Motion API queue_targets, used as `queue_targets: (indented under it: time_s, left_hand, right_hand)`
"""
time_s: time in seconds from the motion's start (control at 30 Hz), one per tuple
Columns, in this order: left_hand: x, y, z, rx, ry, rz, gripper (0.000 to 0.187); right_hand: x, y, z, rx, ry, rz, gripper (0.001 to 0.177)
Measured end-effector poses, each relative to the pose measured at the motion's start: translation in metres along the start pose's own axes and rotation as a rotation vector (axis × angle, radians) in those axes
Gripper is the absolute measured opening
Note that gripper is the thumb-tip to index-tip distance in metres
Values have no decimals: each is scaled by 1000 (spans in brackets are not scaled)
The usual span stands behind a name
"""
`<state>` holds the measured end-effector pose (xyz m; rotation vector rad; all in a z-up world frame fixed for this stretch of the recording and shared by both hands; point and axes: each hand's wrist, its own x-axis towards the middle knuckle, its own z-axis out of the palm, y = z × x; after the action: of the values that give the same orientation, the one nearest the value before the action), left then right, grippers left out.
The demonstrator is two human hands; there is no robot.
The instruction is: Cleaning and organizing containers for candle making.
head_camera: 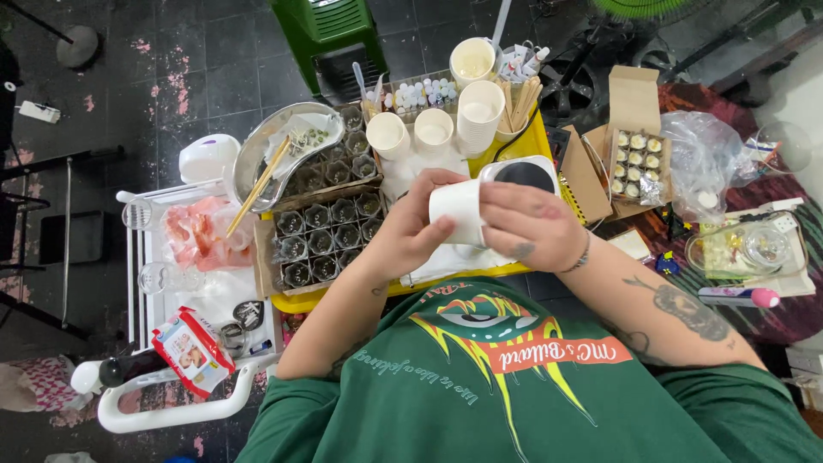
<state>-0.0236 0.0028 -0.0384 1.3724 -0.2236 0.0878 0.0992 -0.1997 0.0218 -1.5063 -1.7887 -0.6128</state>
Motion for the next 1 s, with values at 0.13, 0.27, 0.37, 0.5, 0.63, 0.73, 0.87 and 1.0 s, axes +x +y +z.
queue_targets:
  time_s: [0.13,0.27,0.37,0.5,0.63,0.73,0.87,1.0]
  left_hand:
    - [-5,8,0,96,86,-39,46]
    - [-7,23,-3,422,166,239,59]
    - [-8,28,-10,905,173,582,63]
    - [-15,9,-8,917,315,666,65]
    - [-17,8,10,475,407,431,58]
    - [-15,9,8,-319,261,-47,59]
    - [-6,4,5,-631,336,-482,49]
    - [-11,-1,16,238,393,146,57]
  right_hand:
    - [-19,-7,26,-26,-173,25,36]
    - [-20,-13,33,442,-378,611,34]
    - [-17,-21,32,1037,-279,923,34]
    - [-37,-32,39,1067,-188,886,24]
    - [-11,-34,26,712,-200,575,22]
    - [11,-30,11,196,-218,116,29]
    - [7,-20,13,-160,-213,-116,34]
    - [0,-27,23,253,-217,239,35]
